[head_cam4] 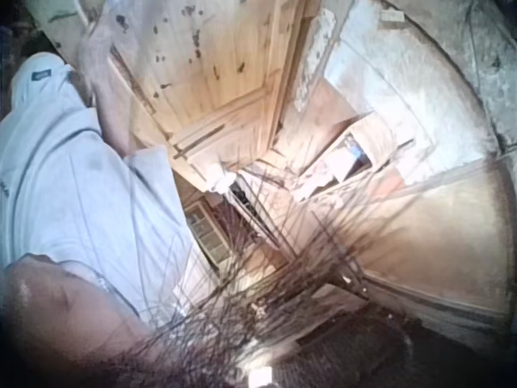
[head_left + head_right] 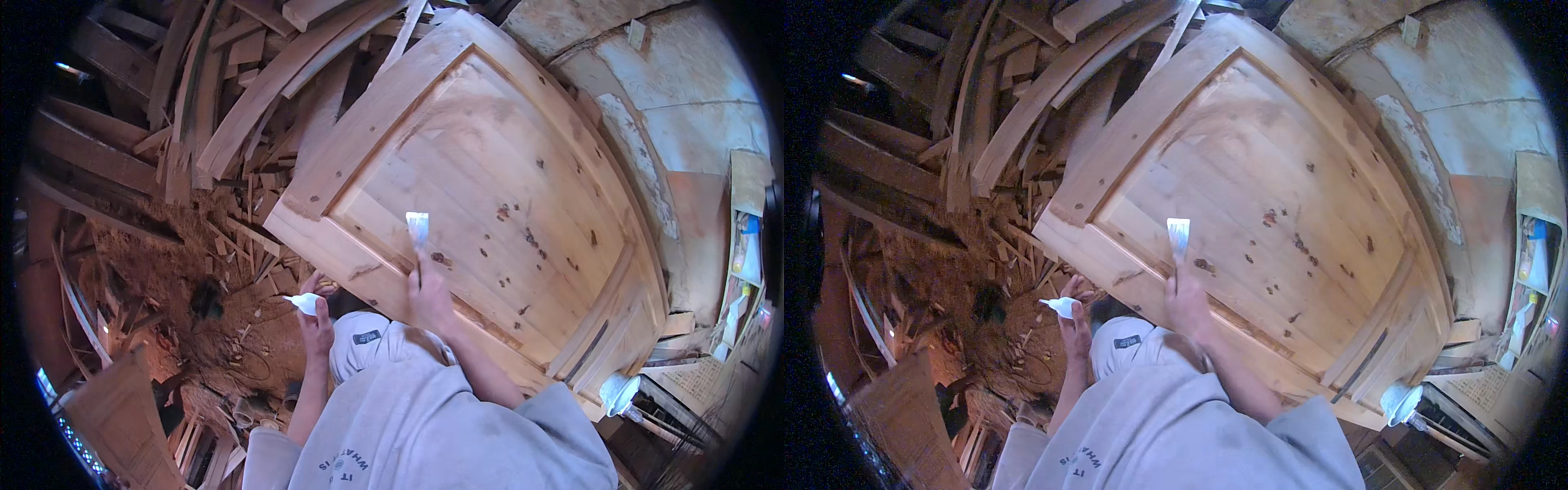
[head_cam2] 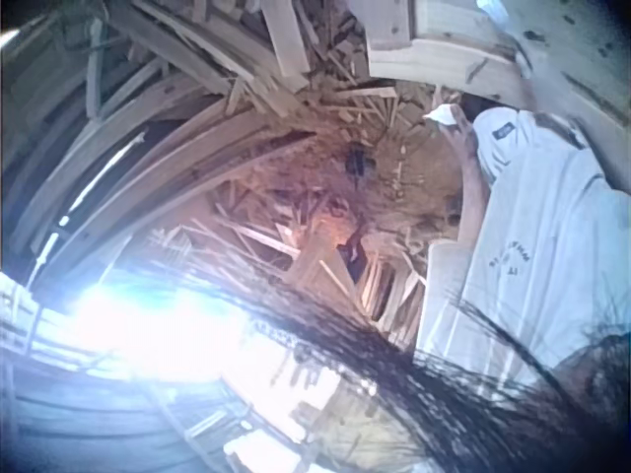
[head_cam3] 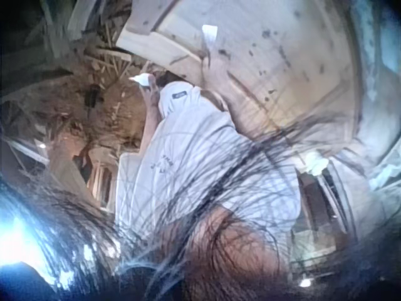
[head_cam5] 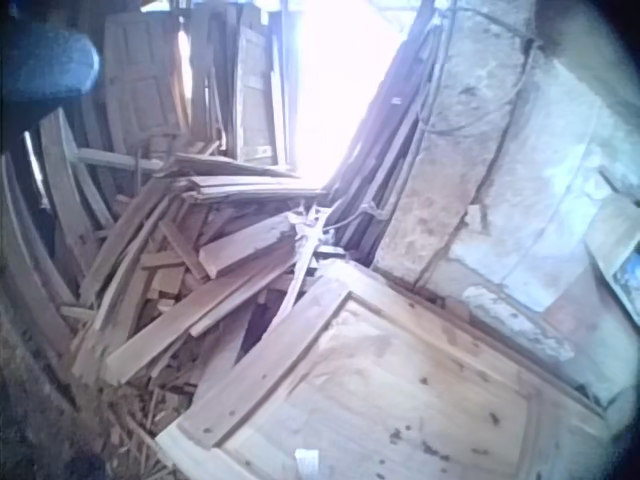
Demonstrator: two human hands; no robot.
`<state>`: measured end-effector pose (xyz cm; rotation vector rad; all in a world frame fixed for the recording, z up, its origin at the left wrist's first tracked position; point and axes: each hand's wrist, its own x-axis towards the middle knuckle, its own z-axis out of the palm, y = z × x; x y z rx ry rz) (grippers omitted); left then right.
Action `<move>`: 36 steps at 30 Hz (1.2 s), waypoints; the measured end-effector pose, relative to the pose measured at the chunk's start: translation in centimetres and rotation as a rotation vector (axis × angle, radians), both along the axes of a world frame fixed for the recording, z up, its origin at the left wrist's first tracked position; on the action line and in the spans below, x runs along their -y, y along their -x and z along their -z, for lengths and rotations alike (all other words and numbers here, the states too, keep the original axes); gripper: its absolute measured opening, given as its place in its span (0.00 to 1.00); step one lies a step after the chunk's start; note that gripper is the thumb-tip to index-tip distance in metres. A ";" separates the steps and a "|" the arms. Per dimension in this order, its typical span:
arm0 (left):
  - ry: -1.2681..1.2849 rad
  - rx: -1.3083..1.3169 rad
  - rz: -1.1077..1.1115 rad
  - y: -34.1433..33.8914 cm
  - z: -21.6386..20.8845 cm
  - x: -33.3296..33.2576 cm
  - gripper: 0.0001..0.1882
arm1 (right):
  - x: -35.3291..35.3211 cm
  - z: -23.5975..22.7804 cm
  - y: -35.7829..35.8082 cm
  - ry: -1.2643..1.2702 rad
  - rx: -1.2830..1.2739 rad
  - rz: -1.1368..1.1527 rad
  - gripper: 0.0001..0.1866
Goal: The person applies wood filler to small holes in a wooden panel using a small tube and spreads it with a putty knife.
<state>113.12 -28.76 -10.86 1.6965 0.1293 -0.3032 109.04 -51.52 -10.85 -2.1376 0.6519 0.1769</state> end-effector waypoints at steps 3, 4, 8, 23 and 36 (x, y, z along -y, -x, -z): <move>-0.011 -0.016 0.027 -0.7 -0.2 1.0 0.28 | -1.1 1.6 0.3 -0.049 -0.027 0.034 0.28; -0.003 -0.018 0.029 -0.9 0.0 1.4 0.29 | -0.7 2.9 -0.9 0.026 -0.060 0.055 0.29; -0.010 0.023 0.038 -1.3 -0.6 1.5 0.30 | 5.2 5.5 -11.9 0.035 -0.111 0.142 0.26; -0.043 0.079 -0.067 -1.2 1.0 3.4 0.31 | 10.5 1.1 2.9 0.198 0.059 0.027 0.24; -0.072 0.151 -0.138 -2.1 -0.3 3.8 0.30 | 26.5 7.1 -16.6 0.351 0.022 0.382 0.24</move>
